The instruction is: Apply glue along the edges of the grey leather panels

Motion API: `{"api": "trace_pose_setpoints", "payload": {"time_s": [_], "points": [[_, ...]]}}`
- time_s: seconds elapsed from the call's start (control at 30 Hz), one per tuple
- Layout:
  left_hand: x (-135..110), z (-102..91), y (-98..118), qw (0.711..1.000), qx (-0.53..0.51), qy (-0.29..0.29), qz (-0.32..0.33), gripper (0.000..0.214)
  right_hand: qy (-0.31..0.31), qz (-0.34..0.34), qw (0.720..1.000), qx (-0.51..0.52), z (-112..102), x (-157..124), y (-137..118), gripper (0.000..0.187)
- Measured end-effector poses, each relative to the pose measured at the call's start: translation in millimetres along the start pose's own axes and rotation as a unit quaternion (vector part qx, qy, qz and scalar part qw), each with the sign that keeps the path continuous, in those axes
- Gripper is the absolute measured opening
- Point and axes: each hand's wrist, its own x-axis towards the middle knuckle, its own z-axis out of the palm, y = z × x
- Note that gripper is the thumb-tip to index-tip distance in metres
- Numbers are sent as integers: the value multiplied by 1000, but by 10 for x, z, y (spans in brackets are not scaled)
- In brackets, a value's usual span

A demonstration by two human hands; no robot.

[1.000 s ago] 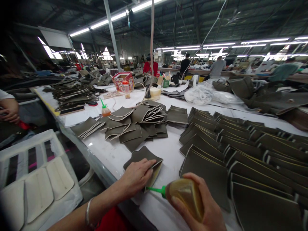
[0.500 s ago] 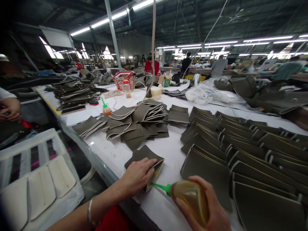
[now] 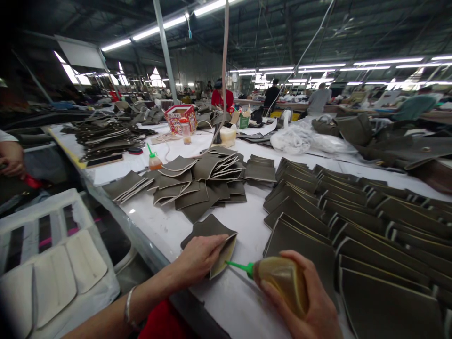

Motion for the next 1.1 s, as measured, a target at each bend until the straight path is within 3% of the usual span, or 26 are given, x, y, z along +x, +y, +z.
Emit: {"api": "trace_pose_setpoints", "payload": {"time_s": [0.2, 0.47, 0.6, 0.77, 0.97, 1.1], "points": [[-12, -7, -16, 1000, -22, -2, 5, 41, 36, -12, 998, -44, -38, 110, -62, 56], [-12, -8, -24, 1000, -24, -9, -2, 42, -49, 1, 999, -7, -68, 205, 115, 62], [-12, -6, -29, 999, -31, -6, -5, 41, -15, -26, 998, -52, -125, 263, 200, 63], [-12, 1, -36, 1000, -26, -2, 2, 41, -47, -17, 998, -37, -122, 208, 104, 62], [-9, 14, -35, 1000, -14, -1, 4, 41, 6, -2, 999, -42, -79, 238, 11, 61], [-8, 19, -39, 1000, -10, 2, 9, 41, -27, 1, 999, -33, -37, 204, 31, 63]]}}
